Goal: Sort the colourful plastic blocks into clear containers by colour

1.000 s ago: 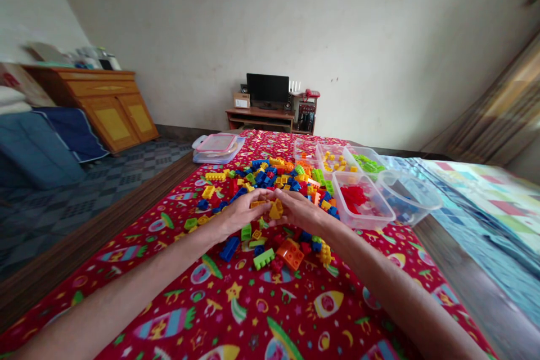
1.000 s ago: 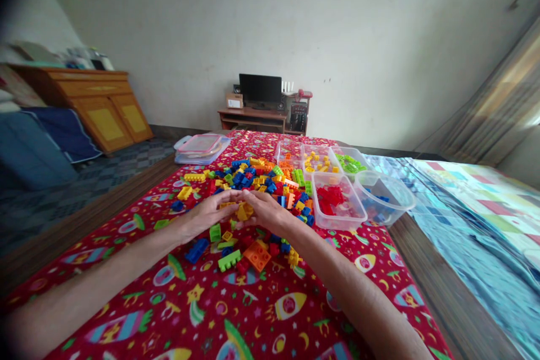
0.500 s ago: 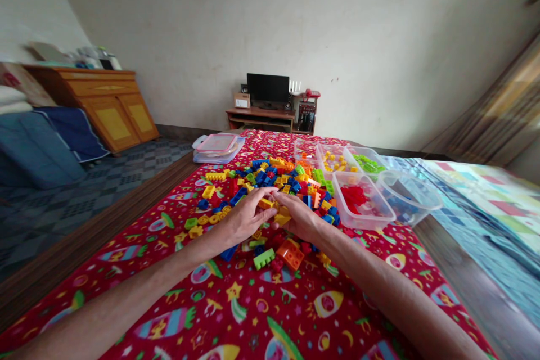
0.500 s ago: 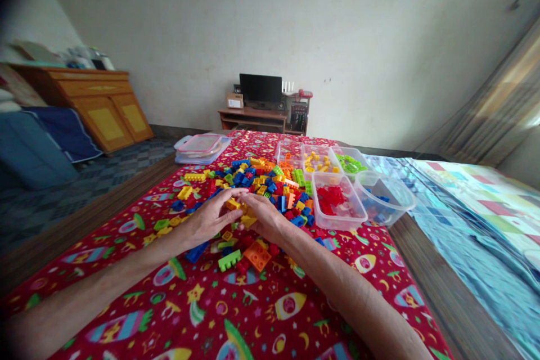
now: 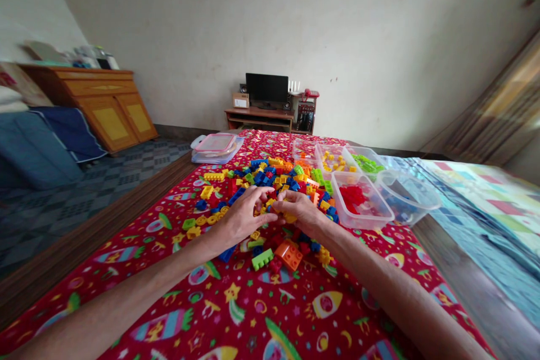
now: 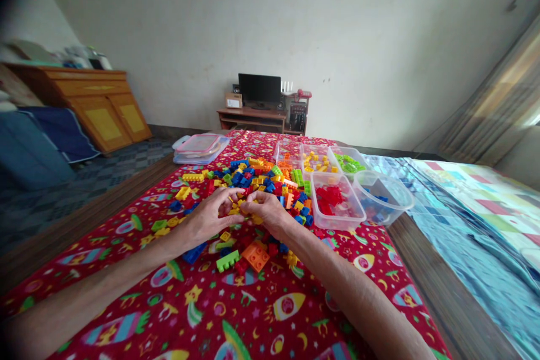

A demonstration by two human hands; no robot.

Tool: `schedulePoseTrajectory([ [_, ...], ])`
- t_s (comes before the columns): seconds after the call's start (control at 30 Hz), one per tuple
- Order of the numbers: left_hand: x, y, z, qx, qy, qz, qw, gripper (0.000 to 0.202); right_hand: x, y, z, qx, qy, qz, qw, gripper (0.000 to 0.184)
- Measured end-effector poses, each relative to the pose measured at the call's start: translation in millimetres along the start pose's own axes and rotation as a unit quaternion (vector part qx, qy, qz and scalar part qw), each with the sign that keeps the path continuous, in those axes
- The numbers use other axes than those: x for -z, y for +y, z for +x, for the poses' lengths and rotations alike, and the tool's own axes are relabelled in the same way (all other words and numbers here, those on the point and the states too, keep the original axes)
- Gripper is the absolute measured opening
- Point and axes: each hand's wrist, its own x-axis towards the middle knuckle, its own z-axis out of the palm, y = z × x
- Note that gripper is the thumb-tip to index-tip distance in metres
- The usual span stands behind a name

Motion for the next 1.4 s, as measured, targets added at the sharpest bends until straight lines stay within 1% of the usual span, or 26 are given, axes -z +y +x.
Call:
schedulePoseTrajectory([
  [0.1, -1.4, -4, 0, -0.040, 0.016, 0.029, 0.999, 0.036, 7, -6, 0, 0.035, 0.013, -0.097, 0.995, 0.029],
  [0.17, -2.9, -8, -1, -0.069, 0.019, 0.064, 0.995, 0.033, 10, -12, -1, 0.061, 0.013, -0.182, 0.981, 0.021],
  [0.3, -9.6, -18, -6, -0.108, 0.002, 0.129, 0.986, 0.031, 21, -30, -5, 0.110, 0.028, -0.319, 0.941, 0.011],
  [0.37, -13.9, -24, -8, -0.124, -0.001, 0.149, 0.981, 0.030, 32, -42, -7, 0.134, 0.056, -0.363, 0.920, 0.010],
  [0.43, -17.3, -30, -10, -0.130, -0.002, 0.159, 0.979, 0.030, 48, -54, -6, 0.157, 0.098, -0.401, 0.897, 0.010],
  [0.5, -19.1, -32, -11, -0.123, -0.009, 0.160, 0.979, 0.030, 67, -68, -2, 0.170, 0.142, -0.440, 0.870, 0.008],
  [0.57, -19.3, -32, -11, -0.113, -0.015, 0.154, 0.981, 0.029, 89, -81, 7, 0.170, 0.183, -0.484, 0.839, 0.006],
  [0.63, -18.7, -29, -10, -0.107, -0.020, 0.149, 0.983, 0.029, 110, -96, 21, 0.151, 0.219, -0.534, 0.802, 0.004],
  [0.7, -18.3, -27, -10, -0.105, -0.022, 0.148, 0.983, 0.029, 131, -109, 39, 0.113, 0.257, -0.586, 0.760, 0.005],
  [0.77, -18.3, -25, -10, -0.103, -0.023, 0.148, 0.983, 0.028, 149, -120, 56, 0.078, 0.296, -0.621, 0.722, 0.009],
  [0.8, -18.5, -26, -10, -0.102, -0.024, 0.146, 0.984, 0.028, 157, -124, 63, 0.070, 0.312, -0.634, 0.704, 0.013],
  [0.87, -18.4, -27, -10, -0.099, -0.027, 0.141, 0.985, 0.028, 170, -130, 72, 0.074, 0.334, -0.654, 0.674, 0.022],
  [0.93, -17.3, -26, -9, -0.097, -0.031, 0.132, 0.986, 0.028, 176, -131, 75, 0.091, 0.348, -0.663, 0.657, 0.032],
  [0.97, -16.1, -24, -9, -0.097, -0.032, 0.128, 0.986, 0.028, 176, -130, 74, 0.100, 0.348, -0.662, 0.656, 0.034],
  [1.0, -14.6, -21, -9, -0.100, -0.032, 0.125, 0.987, 0.029, 174, -128, 71, 0.105, 0.344, -0.657, 0.662, 0.034],
  [1.03, -12.8, -15, -9, -0.107, -0.034, 0.123, 0.986, 0.029, 170, -125, 67, 0.109, 0.333, -0.649, 0.675, 0.033],
  [1.1, -9.2, 0, -11, -0.138, -0.050, 0.123, 0.981, 0.029, 158, -116, 55, 0.119, 0.291, -0.625, 0.715, 0.031],
  [1.17, -7.6, 19, -17, -0.205, -0.098, 0.126, 0.966, 0.032, 142, -107, 42, 0.138, 0.234, -0.597, 0.755, 0.028],
  [1.2, -8.2, 29, -22, -0.244, -0.139, 0.129, 0.951, 0.036, 133, -102, 35, 0.151, 0.208, -0.587, 0.768, 0.027],
  [1.23, -10.0, 37, -27, -0.283, -0.169, 0.131, 0.935, 0.039, 123, -98, 28, 0.164, 0.186, -0.582, 0.774, 0.026],
  [1.3, -16.5, 49, -37, -0.337, -0.216, 0.147, 0.905, 0.038, 105, -91, 15, 0.188, 0.149, -0.591, 0.770, 0.024],
  [1.37, -25.1, 52, -44, -0.346, -0.217, 0.179, 0.895, 0.036, 89, -84, 6, 0.209, 0.117, -0.612, 0.754, 0.023],
  [1.4, -29.2, 50, -46, -0.341, -0.211, 0.195, 0.895, 0.035, 83, -80, 2, 0.214, 0.103, -0.621, 0.747, 0.023],
])
